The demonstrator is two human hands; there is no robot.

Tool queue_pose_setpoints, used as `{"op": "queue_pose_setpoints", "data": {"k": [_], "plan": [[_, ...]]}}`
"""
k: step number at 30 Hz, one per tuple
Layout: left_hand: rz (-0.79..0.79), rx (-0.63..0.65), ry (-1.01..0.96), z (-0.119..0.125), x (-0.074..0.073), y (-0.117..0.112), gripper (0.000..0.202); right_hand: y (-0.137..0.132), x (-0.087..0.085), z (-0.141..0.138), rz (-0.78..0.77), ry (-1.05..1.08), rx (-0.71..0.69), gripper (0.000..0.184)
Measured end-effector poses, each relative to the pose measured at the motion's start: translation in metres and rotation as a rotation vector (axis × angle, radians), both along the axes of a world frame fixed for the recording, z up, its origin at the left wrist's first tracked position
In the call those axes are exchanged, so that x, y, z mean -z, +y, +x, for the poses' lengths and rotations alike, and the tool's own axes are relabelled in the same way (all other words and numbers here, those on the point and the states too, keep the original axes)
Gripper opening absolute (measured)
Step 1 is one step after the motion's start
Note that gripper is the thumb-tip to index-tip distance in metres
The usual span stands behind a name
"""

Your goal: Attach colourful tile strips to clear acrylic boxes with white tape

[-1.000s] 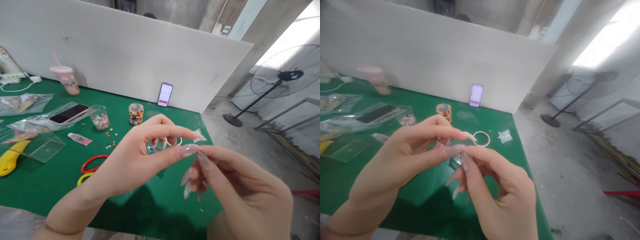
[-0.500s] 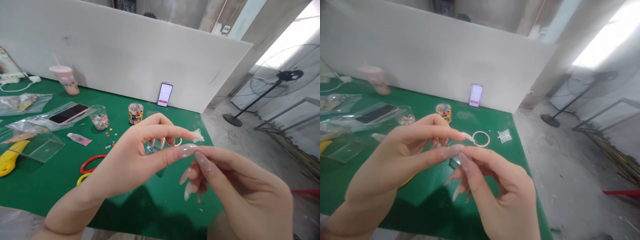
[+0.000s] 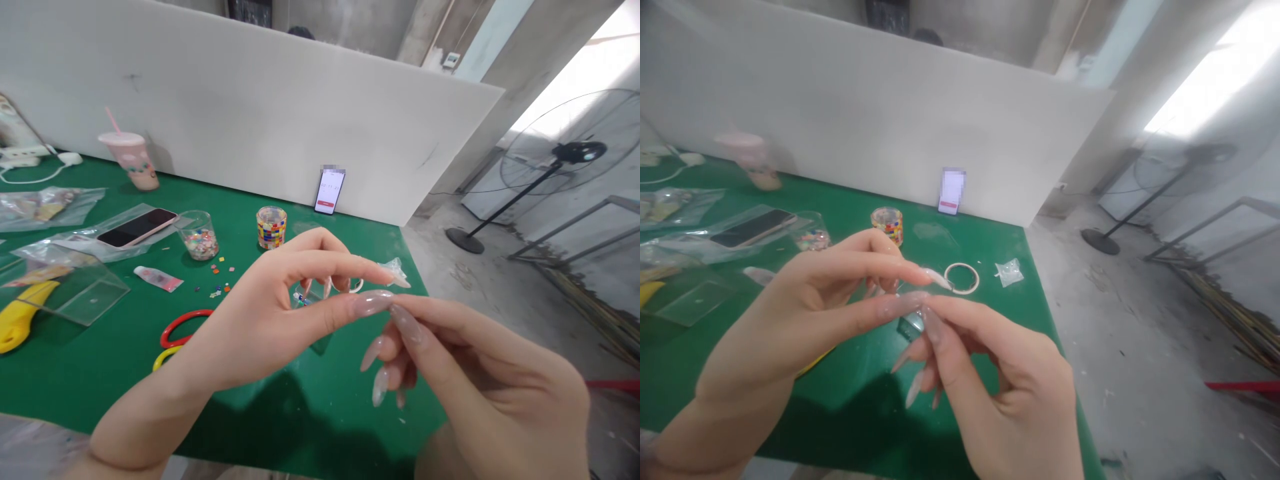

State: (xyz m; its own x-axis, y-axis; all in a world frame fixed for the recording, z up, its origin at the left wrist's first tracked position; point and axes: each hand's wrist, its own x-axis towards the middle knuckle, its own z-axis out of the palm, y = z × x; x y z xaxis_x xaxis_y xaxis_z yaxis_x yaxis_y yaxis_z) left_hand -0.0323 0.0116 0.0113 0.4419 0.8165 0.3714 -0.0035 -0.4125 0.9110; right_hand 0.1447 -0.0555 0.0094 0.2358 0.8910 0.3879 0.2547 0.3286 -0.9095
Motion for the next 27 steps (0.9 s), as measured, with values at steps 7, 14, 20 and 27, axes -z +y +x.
{"op": "queue_pose_setpoints", "data": {"k": [7,14,20,27], "plan": [[0.009,0.017,-0.006,0.0001,0.0011,0.0005,0.015,0.0008,0.0009,0.0022,0.003,0.007,-0.024,0.015],[-0.036,0.030,-0.023,-0.0009,-0.0012,-0.0001,0.015,-0.0009,-0.0024,0.0028,-0.061,0.066,-0.070,0.013],[-0.043,0.020,-0.016,-0.0003,-0.0021,-0.0006,0.016,0.0002,-0.0014,0.0016,-0.051,0.028,-0.064,0.013],[-0.021,0.036,-0.015,-0.0022,-0.0015,-0.0004,0.015,-0.0002,-0.0006,-0.0003,-0.033,0.063,-0.028,0.018]]}}
